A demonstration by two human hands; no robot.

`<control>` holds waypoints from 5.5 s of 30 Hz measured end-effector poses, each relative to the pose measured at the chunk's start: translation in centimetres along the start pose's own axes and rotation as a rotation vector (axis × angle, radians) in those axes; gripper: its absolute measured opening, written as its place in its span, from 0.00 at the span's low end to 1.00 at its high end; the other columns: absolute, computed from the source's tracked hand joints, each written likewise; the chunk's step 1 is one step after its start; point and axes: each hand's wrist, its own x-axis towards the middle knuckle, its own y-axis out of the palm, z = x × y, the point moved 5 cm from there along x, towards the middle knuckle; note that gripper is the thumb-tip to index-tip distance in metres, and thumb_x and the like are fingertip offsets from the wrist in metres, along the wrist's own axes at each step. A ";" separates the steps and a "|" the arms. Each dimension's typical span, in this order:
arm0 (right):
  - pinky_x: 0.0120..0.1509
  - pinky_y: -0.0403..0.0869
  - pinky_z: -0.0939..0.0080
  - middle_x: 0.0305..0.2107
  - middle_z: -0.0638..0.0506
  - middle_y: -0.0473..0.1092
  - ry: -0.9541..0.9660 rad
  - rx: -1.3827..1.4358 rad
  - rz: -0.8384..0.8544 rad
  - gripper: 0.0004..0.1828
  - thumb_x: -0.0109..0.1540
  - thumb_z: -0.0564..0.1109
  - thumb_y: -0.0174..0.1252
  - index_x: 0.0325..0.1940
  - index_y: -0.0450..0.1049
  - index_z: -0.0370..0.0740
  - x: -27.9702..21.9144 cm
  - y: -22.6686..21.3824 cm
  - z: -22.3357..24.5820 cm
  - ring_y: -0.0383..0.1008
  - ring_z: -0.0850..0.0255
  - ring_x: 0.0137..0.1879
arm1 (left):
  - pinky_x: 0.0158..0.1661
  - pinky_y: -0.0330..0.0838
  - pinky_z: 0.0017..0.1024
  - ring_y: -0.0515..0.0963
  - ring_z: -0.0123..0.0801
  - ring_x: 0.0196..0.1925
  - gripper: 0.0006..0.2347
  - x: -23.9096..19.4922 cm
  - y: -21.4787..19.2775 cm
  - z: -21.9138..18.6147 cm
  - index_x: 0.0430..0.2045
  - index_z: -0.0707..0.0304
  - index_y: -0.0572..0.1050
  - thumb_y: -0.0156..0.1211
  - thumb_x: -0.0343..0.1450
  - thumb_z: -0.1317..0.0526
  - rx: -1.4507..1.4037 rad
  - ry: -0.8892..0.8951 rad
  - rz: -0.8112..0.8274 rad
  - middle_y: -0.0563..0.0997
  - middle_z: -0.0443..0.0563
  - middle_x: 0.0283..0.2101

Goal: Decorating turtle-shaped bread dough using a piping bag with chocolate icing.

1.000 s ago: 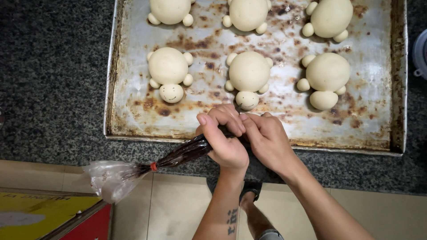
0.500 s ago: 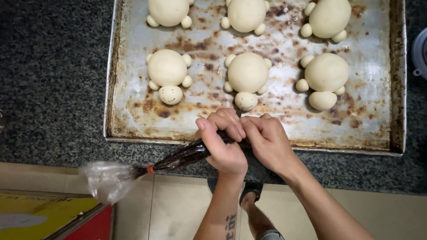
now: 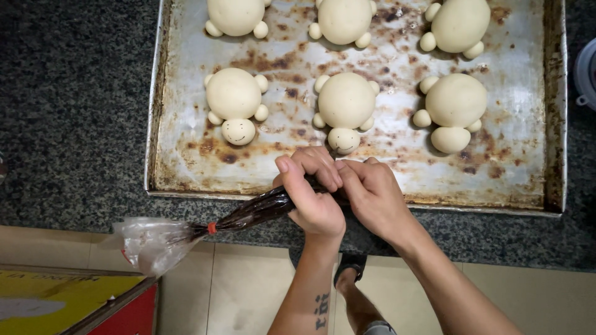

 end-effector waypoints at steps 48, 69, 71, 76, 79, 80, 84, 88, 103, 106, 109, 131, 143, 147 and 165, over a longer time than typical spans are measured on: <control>0.40 0.70 0.68 0.28 0.58 0.72 0.273 0.397 0.090 0.17 0.70 0.47 0.45 0.45 0.77 0.34 0.6 1.4 -2.3 0.66 0.72 0.36 | 0.30 0.61 0.30 0.64 0.31 0.22 0.25 2.2 0.8 0.6 0.16 0.63 0.59 0.36 0.83 0.47 0.016 -0.018 0.022 0.63 0.49 0.17; 0.42 0.72 0.68 0.31 0.56 0.74 0.256 0.420 0.102 0.18 0.70 0.47 0.45 0.47 0.77 0.33 0.6 1.6 -2.7 0.68 0.72 0.37 | 0.31 0.60 0.30 0.64 0.31 0.22 0.25 2.2 0.7 0.4 0.15 0.63 0.60 0.35 0.83 0.47 0.076 -0.017 -0.017 0.64 0.49 0.17; 0.41 0.72 0.68 0.30 0.56 0.74 0.253 0.423 0.097 0.18 0.70 0.47 0.45 0.45 0.77 0.33 0.3 1.3 -2.8 0.68 0.72 0.37 | 0.32 0.60 0.30 0.63 0.31 0.23 0.25 1.9 1.0 0.1 0.16 0.63 0.59 0.35 0.83 0.48 0.050 0.002 0.001 0.63 0.49 0.17; 0.37 0.70 0.67 0.26 0.56 0.73 0.251 0.382 0.086 0.17 0.71 0.47 0.47 0.41 0.77 0.32 -0.3 -0.5 -3.4 0.67 0.71 0.34 | 0.36 0.61 0.33 0.63 0.31 0.24 0.25 1.4 2.0 -0.6 0.17 0.63 0.59 0.33 0.85 0.49 0.046 0.045 0.072 0.63 0.49 0.18; 0.34 0.66 0.65 0.23 0.54 0.68 0.314 0.362 0.095 0.19 0.73 0.48 0.47 0.40 0.76 0.31 -0.8 -1.2 -4.6 0.63 0.68 0.31 | 0.31 0.60 0.30 0.63 0.31 0.22 0.23 1.1 2.6 -0.2 0.17 0.64 0.59 0.35 0.83 0.51 0.026 0.031 0.121 0.63 0.49 0.17; 0.34 0.66 0.64 0.23 0.54 0.69 0.297 0.350 0.095 0.19 0.72 0.48 0.47 0.40 0.77 0.31 -0.7 -1.2 -4.5 0.64 0.68 0.31 | 0.31 0.59 0.30 0.63 0.31 0.22 0.24 1.0 2.7 0.1 0.17 0.64 0.59 0.36 0.84 0.51 0.027 0.018 0.119 0.63 0.49 0.18; 0.40 0.73 0.66 0.27 0.55 0.75 0.219 0.308 0.077 0.17 0.69 0.45 0.45 0.47 0.78 0.34 -0.4 -1.2 -3.2 0.70 0.70 0.34 | 0.30 0.59 0.30 0.64 0.31 0.23 0.24 0.9 3.3 0.2 0.16 0.64 0.60 0.38 0.83 0.51 0.047 0.002 0.133 0.64 0.50 0.18; 0.43 0.75 0.65 0.29 0.54 0.76 0.192 0.307 0.057 0.16 0.69 0.45 0.46 0.46 0.77 0.33 -0.5 -1.3 -2.9 0.71 0.69 0.36 | 0.28 0.58 0.29 0.63 0.29 0.22 0.23 0.9 3.2 0.9 0.17 0.65 0.60 0.39 0.83 0.51 0.054 -0.015 0.145 0.64 0.48 0.18; 0.48 0.75 0.65 0.32 0.53 0.78 0.198 0.321 0.043 0.15 0.69 0.45 0.47 0.47 0.77 0.35 0.0 -1.2 -2.4 0.72 0.70 0.41 | 0.28 0.55 0.28 0.60 0.26 0.21 0.23 1.1 3.2 1.3 0.17 0.63 0.59 0.40 0.83 0.51 0.177 0.013 0.133 0.62 0.45 0.16; 0.47 0.75 0.65 0.31 0.53 0.78 0.198 0.317 0.046 0.15 0.69 0.45 0.47 0.47 0.77 0.35 0.0 -1.1 -2.5 0.71 0.70 0.40 | 0.28 0.54 0.28 0.60 0.26 0.21 0.23 1.1 3.2 1.5 0.17 0.63 0.59 0.40 0.83 0.51 0.144 -0.018 0.117 0.62 0.45 0.16; 0.48 0.75 0.65 0.31 0.52 0.77 0.176 0.310 0.053 0.15 0.70 0.45 0.47 0.46 0.77 0.34 0.0 -1.1 -2.7 0.71 0.70 0.40 | 0.27 0.54 0.28 0.60 0.26 0.21 0.23 1.1 3.1 1.5 0.17 0.63 0.59 0.40 0.83 0.51 0.153 -0.016 0.111 0.62 0.45 0.16; 0.40 0.74 0.63 0.27 0.49 0.76 0.211 0.290 0.103 0.19 0.71 0.49 0.47 0.48 0.79 0.33 -0.7 -1.5 -1.9 0.71 0.68 0.35 | 0.33 0.57 0.31 0.62 0.30 0.23 0.24 0.5 3.1 -2.1 0.17 0.63 0.60 0.35 0.84 0.50 0.142 0.074 0.133 0.64 0.48 0.18; 0.49 0.78 0.64 0.36 0.49 0.83 0.114 0.199 0.066 0.19 0.70 0.49 0.49 0.50 0.80 0.34 -4.9 -9.0 -1.8 0.81 0.67 0.43 | 0.44 0.66 0.38 0.64 0.36 0.22 0.23 -3.8 6.5 -1.5 0.18 0.60 0.60 0.29 0.84 0.50 -0.032 -0.045 0.061 0.62 0.48 0.17; 0.46 0.78 0.64 0.34 0.51 0.83 0.210 0.158 0.066 0.17 0.67 0.48 0.53 0.51 0.81 0.35 -6.1 -12.1 -4.5 0.79 0.69 0.41 | 0.46 0.66 0.37 0.64 0.35 0.23 0.23 -5.9 9.8 0.7 0.19 0.61 0.60 0.30 0.84 0.50 -0.042 -0.042 0.074 0.61 0.48 0.17; 0.45 0.76 0.65 0.31 0.51 0.80 0.083 0.271 0.096 0.17 0.71 0.47 0.48 0.50 0.78 0.33 -5.0 -14.3 -10.9 0.74 0.70 0.39 | 0.44 0.66 0.36 0.66 0.32 0.25 0.22 -9.0 14.6 7.9 0.19 0.61 0.59 0.36 0.84 0.50 0.090 0.147 -0.016 0.64 0.46 0.19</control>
